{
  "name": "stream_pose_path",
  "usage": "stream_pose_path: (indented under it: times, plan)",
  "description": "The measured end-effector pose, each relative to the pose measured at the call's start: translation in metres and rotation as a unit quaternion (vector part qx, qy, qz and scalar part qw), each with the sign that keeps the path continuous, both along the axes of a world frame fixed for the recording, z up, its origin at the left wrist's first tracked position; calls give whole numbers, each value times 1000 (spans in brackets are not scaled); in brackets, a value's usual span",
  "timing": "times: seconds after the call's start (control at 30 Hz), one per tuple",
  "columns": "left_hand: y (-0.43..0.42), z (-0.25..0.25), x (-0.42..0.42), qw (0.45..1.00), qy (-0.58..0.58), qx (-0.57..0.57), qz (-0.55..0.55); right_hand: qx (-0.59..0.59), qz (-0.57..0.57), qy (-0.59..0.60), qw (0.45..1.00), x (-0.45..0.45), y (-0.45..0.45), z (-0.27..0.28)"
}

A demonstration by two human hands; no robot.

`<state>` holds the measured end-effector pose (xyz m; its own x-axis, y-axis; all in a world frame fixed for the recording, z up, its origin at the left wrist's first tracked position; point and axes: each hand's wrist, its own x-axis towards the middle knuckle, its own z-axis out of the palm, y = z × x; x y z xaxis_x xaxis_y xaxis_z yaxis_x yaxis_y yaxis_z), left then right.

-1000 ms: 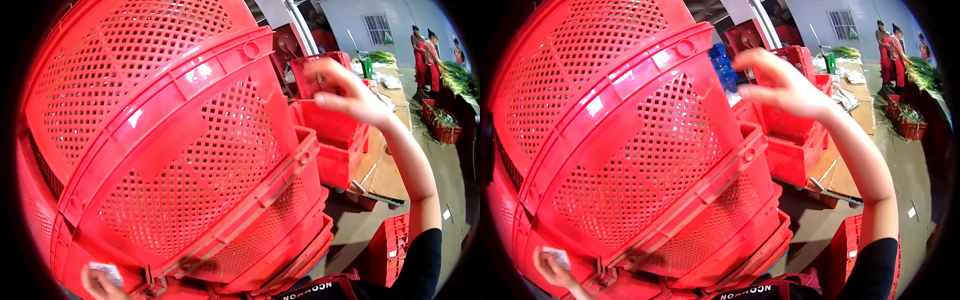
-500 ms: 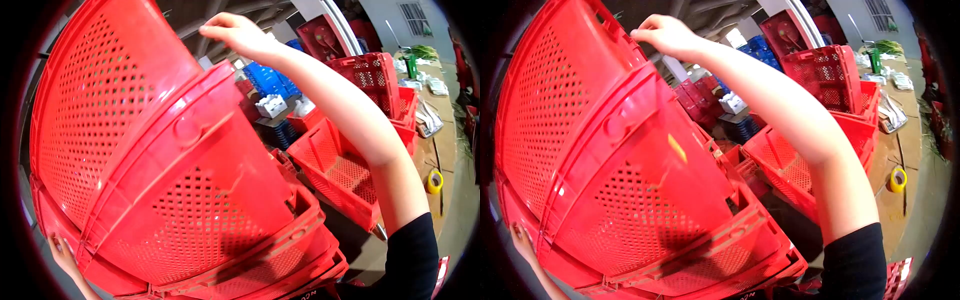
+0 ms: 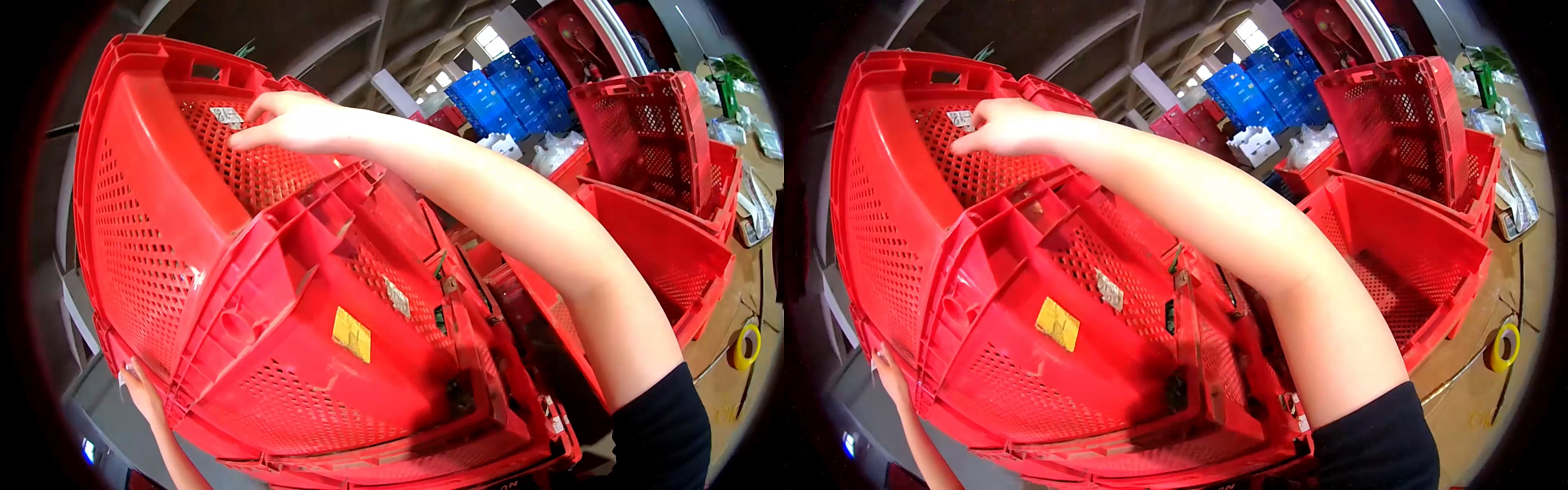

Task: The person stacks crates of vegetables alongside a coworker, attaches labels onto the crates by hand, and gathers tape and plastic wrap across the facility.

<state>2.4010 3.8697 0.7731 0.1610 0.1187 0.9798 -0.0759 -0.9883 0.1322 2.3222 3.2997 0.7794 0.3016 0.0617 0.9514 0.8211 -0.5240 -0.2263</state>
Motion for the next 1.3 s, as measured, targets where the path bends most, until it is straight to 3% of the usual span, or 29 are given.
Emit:
stream_pose_path:
  times: [0.1, 0.2, 0.23, 0.33, 0.4, 0.47, 0.67, 0.73, 0.93, 1.0, 1.13, 1.17, 1.3]
  plan:
    - [-17, -1, 8, 974, -72, 53, -207, -57, 75, 38, 995, -22, 13, 2]
    - [-69, -7, -11, 969, -134, 152, -143, -121, 100, 63, 986, -34, 33, 5]
    - [-83, -8, -14, 960, -141, 182, -157, -136, 36, 72, 987, -36, 42, 9]
    - [-122, -11, -21, 951, -125, 191, -210, -133, 112, 126, 977, -32, 50, 19]
    - [-128, -9, -14, 952, -107, 176, -225, -110, 100, 137, 979, -33, 51, 17]
    - [-128, -9, -3, 949, -71, 169, -257, -88, 190, 98, 973, -25, 53, 16]
    - [-118, -4, 9, 938, -58, 177, -291, -58, 167, 103, 979, -15, 45, -4]
    - [-123, -6, 9, 923, -74, 154, -346, -66, 90, 148, 983, -29, 44, -10]
    - [-117, -8, 11, 909, -125, 100, -385, -78, 210, 84, 971, -7, 43, -14]
    - [-123, -13, 5, 918, -140, 99, -358, -29, 232, 50, 971, -10, 44, -20]
    - [-140, -28, -6, 890, -253, 120, -359, -8, 290, 48, 956, -9, 41, -31]
    - [-144, -33, -11, 879, -293, 138, -350, -27, 193, 63, 979, -2, 37, -29]
    - [-160, -64, -50, 828, -350, 157, -409, 24, 152, 15, 988, 22, 28, -42]
